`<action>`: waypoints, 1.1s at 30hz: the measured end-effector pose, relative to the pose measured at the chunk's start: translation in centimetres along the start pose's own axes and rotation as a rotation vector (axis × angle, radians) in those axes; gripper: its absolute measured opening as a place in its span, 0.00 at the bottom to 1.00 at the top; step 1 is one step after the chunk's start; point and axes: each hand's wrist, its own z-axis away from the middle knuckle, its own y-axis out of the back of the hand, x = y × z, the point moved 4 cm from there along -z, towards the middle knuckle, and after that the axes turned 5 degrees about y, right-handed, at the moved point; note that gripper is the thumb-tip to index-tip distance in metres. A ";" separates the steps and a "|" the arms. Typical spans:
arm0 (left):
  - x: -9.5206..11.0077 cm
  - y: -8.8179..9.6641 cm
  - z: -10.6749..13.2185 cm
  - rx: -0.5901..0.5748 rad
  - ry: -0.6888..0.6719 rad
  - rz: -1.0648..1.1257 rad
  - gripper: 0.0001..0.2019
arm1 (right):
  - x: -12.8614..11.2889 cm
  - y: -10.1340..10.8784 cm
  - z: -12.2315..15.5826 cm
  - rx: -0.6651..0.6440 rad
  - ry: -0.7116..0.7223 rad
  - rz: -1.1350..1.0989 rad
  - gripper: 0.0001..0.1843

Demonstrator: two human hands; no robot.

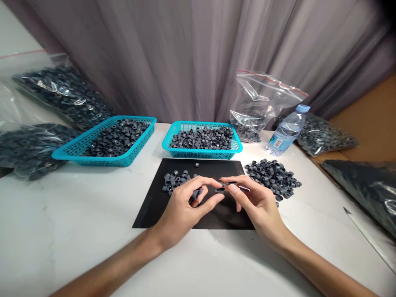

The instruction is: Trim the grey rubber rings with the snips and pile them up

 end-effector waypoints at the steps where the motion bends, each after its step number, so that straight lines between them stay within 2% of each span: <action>1: 0.0 0.0 0.0 -0.002 0.003 0.003 0.09 | -0.1 0.0 0.0 -0.009 0.017 0.013 0.15; 7: -0.5 -0.1 -0.1 -0.028 0.099 0.088 0.10 | -0.3 -0.1 0.3 -0.033 0.002 -0.002 0.17; 13: -1.0 -0.4 -0.1 -0.095 0.181 0.226 0.12 | -0.4 -0.2 0.1 0.012 0.028 -0.056 0.09; 16: -1.3 -0.6 0.1 -0.140 0.217 0.295 0.13 | -0.2 -0.2 0.1 0.019 0.002 -0.091 0.11; 23: -1.4 -1.3 -0.1 -0.262 0.332 0.599 0.12 | 0.2 -0.3 0.1 0.046 -0.056 -0.181 0.14; 28: -1.3 -1.7 0.0 -0.267 0.495 0.862 0.05 | 0.3 -0.4 0.1 0.029 -0.052 -0.172 0.12; 33: -1.1 -2.4 0.5 -0.343 0.579 0.966 0.06 | 0.7 -0.4 0.3 0.005 -0.087 -0.162 0.11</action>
